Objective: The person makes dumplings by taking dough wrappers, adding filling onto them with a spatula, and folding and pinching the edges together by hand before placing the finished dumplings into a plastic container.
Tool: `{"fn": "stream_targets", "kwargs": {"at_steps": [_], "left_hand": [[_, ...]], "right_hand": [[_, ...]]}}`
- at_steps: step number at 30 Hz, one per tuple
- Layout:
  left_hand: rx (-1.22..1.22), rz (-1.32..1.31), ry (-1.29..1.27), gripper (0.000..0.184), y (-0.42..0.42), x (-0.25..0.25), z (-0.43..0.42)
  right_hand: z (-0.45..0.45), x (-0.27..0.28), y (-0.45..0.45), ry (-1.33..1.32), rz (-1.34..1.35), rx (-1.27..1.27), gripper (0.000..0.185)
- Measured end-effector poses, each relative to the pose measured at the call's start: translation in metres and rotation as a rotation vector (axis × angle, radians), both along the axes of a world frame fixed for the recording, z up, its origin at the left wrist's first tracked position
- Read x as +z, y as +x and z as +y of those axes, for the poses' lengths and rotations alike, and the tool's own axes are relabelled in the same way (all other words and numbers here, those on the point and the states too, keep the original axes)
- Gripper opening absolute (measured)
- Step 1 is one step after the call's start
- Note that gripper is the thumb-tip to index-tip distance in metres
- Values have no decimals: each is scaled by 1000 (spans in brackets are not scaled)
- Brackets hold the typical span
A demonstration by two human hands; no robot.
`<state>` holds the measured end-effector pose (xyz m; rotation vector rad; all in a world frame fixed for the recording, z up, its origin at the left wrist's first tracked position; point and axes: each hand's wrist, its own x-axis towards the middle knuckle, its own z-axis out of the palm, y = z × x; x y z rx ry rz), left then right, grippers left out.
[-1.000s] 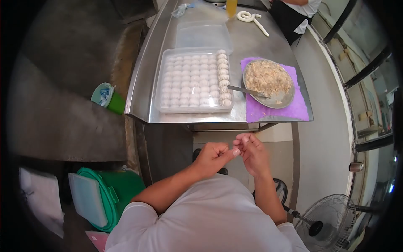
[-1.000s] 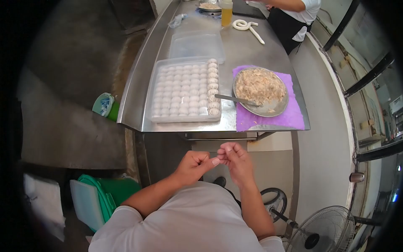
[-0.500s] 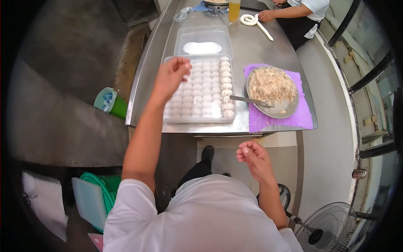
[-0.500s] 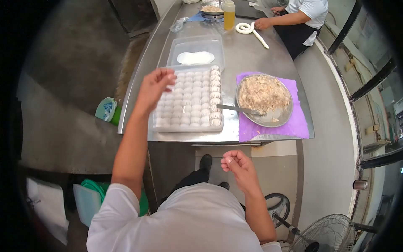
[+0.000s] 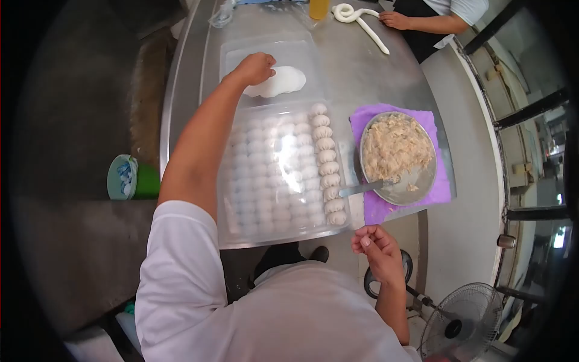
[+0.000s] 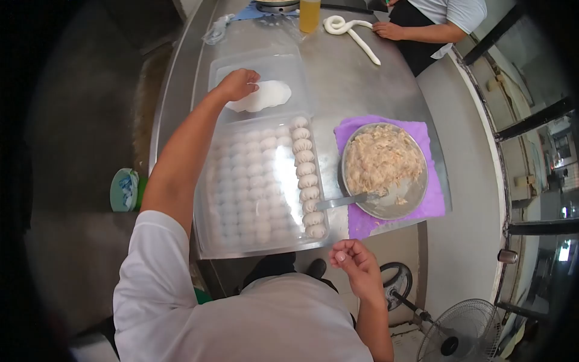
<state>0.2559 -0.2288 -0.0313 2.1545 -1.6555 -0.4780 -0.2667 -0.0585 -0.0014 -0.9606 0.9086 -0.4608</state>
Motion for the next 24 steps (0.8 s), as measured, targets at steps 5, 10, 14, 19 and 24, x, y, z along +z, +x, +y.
{"fn": "stream_targets", "kwargs": {"at_steps": [5, 10, 14, 19, 24], "left_hand": [[-157, -202, -2, 39, 16, -37, -51], [-92, -85, 235, 42, 19, -25, -70], [-159, -55, 287, 38, 23, -33, -75], [-171, -142, 267, 37, 17, -26, -73], [-190, -243, 182, 40, 9, -20, -56]], "right_hand": [[-2, 11, 8, -3, 55, -71, 23], [-4, 16, 12, -2, 70, -124, 23], [-6, 15, 14, -19, 47, -132, 23], [-8, 17, 13, -43, 30, -107, 22], [-13, 19, -3, -82, -42, -49, 22]]}}
